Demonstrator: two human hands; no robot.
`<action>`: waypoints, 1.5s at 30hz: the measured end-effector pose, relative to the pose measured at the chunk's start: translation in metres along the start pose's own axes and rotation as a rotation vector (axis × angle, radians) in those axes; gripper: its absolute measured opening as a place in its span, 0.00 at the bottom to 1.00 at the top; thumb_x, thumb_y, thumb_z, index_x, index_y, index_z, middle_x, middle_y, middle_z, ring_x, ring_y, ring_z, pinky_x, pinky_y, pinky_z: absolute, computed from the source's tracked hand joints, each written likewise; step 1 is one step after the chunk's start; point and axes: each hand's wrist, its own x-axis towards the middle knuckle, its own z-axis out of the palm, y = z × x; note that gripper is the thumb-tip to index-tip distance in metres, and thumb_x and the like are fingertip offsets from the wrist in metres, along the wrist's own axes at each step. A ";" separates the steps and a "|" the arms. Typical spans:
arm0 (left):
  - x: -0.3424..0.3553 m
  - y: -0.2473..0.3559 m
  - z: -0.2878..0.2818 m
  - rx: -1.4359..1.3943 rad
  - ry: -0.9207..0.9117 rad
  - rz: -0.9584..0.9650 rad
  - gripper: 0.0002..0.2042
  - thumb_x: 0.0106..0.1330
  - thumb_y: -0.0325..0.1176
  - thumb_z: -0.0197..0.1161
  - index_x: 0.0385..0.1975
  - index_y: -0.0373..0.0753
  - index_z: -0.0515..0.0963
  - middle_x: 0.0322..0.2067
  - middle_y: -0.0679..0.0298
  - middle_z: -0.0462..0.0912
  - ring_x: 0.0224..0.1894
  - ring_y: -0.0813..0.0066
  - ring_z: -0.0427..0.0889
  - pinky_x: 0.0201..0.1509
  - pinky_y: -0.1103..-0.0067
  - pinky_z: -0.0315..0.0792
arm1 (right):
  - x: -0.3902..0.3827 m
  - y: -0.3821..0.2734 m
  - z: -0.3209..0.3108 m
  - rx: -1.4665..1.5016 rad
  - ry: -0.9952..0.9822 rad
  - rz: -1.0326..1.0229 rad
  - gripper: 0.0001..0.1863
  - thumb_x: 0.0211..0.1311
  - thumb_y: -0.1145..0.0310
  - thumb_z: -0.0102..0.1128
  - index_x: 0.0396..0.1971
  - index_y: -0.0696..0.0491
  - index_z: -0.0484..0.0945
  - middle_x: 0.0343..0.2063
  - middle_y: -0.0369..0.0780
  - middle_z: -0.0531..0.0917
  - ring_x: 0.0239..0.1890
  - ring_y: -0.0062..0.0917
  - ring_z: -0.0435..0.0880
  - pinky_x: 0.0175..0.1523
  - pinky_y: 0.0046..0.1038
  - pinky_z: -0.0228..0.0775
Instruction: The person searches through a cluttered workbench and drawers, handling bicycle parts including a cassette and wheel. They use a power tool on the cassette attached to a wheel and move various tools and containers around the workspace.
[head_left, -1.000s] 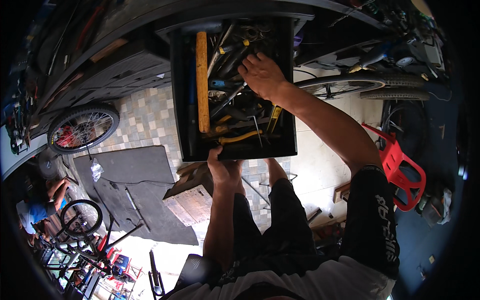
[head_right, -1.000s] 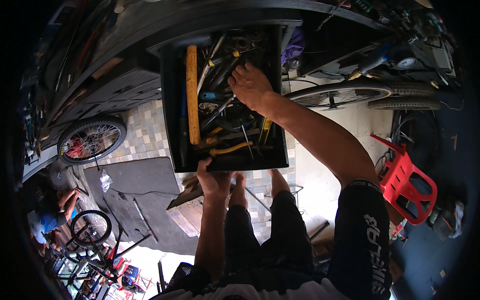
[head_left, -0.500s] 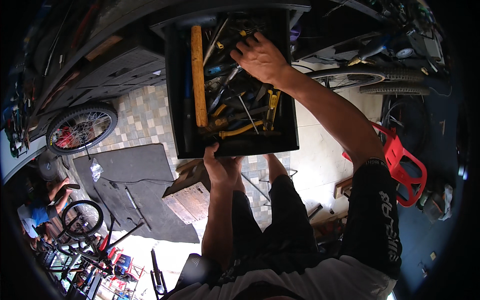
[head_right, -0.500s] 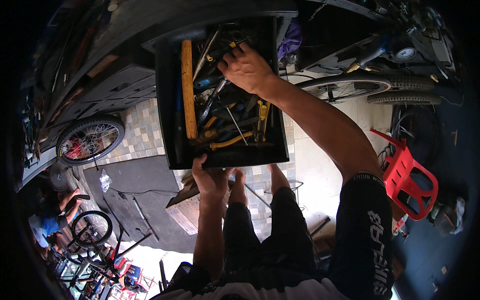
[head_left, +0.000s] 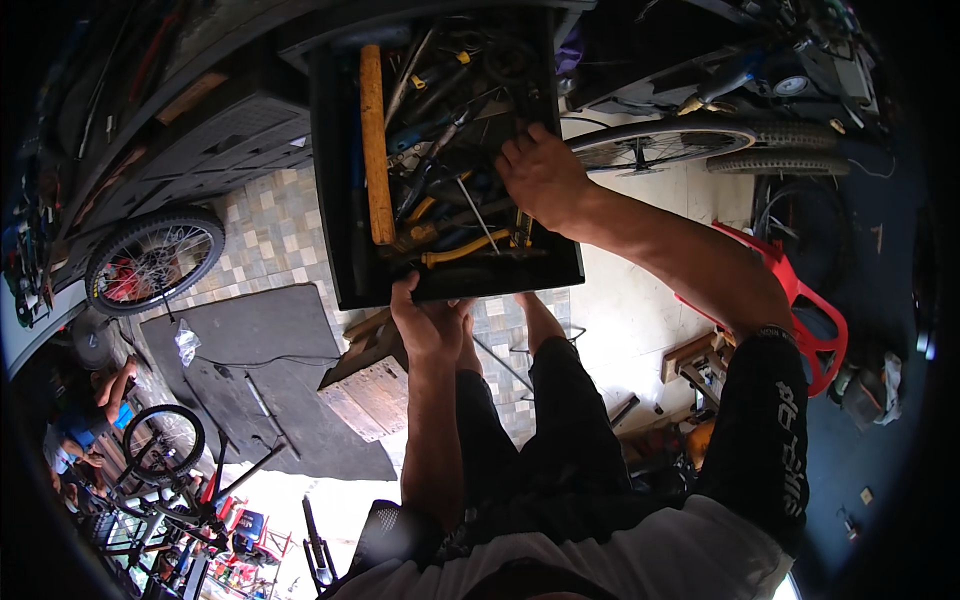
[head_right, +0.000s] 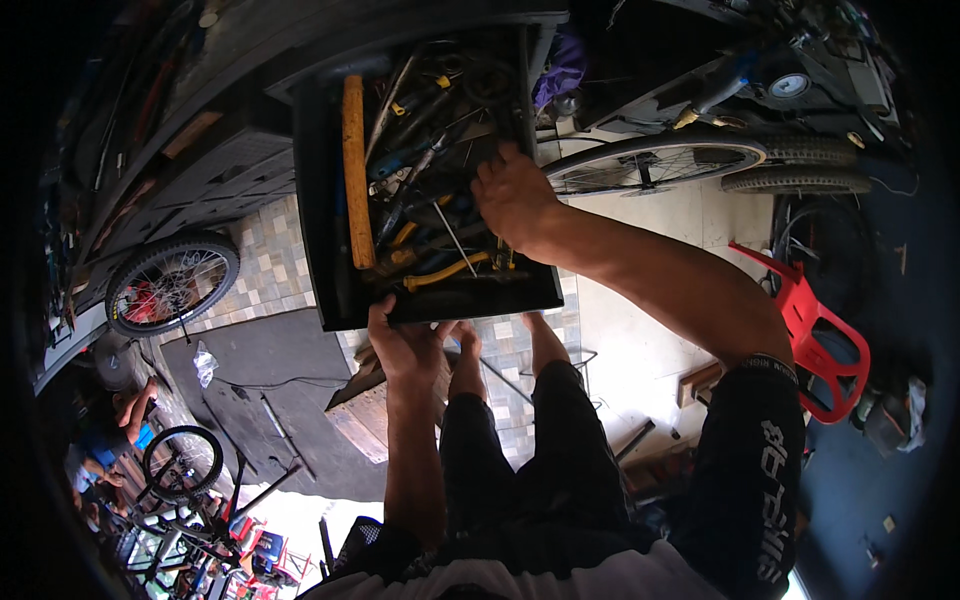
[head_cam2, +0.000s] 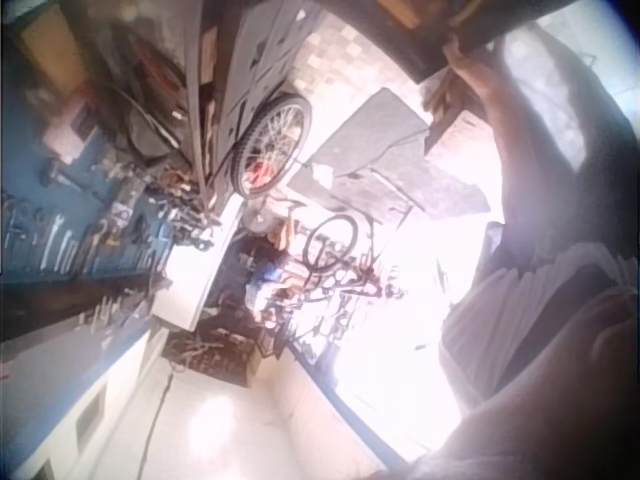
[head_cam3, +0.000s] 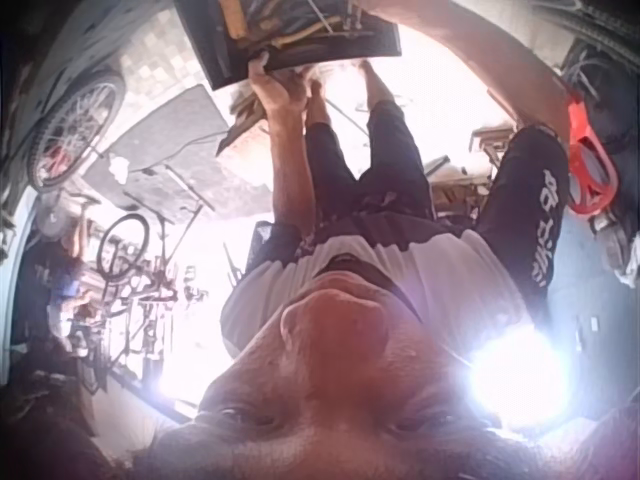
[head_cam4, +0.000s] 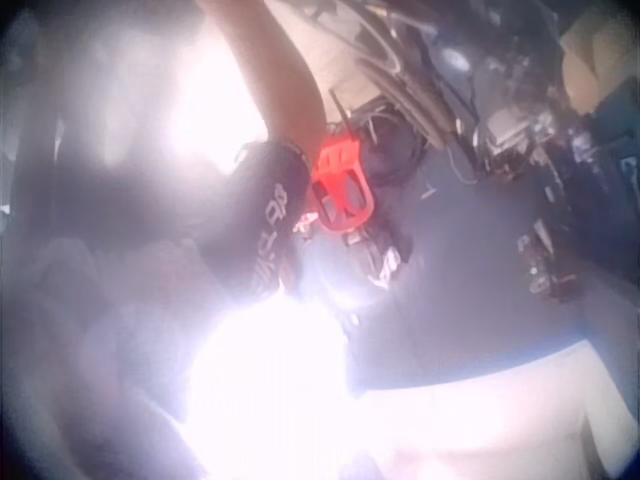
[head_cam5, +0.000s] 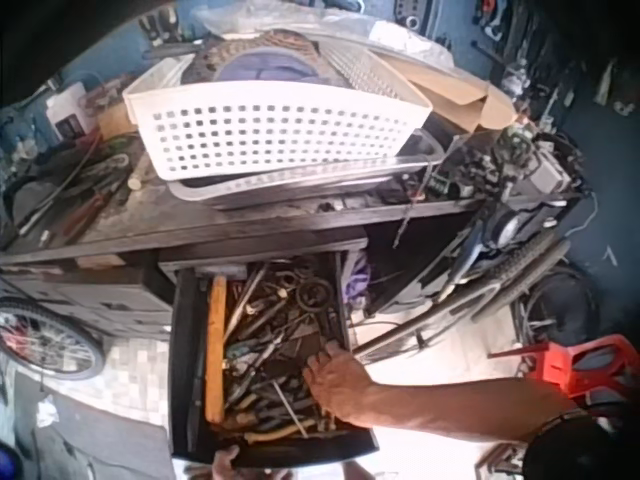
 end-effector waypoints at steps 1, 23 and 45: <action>0.000 0.000 0.000 0.006 -0.024 -0.004 0.20 0.70 0.47 0.53 0.51 0.39 0.77 0.38 0.60 0.84 0.29 0.72 0.71 0.36 0.72 0.71 | 0.005 -0.004 0.001 0.000 -0.033 0.029 0.33 0.48 0.51 0.82 0.53 0.53 0.85 0.49 0.40 0.89 0.58 0.34 0.85 0.75 0.44 0.60; -0.007 0.009 0.004 -0.001 -0.009 -0.017 0.24 0.71 0.50 0.52 0.54 0.35 0.76 0.38 0.57 0.84 0.30 0.69 0.74 0.41 0.68 0.79 | -0.010 0.067 -0.042 0.421 0.700 0.419 0.33 0.61 0.55 0.75 0.66 0.50 0.78 0.51 0.45 0.84 0.58 0.42 0.83 0.62 0.44 0.76; 0.110 0.049 0.103 0.051 -0.280 0.047 0.19 0.72 0.36 0.51 0.58 0.33 0.70 0.57 0.46 0.76 0.65 0.50 0.76 0.66 0.45 0.80 | -0.008 0.001 0.037 2.285 0.725 0.910 0.29 0.72 0.63 0.67 0.66 0.59 0.70 0.51 0.45 0.86 0.49 0.34 0.90 0.57 0.36 0.85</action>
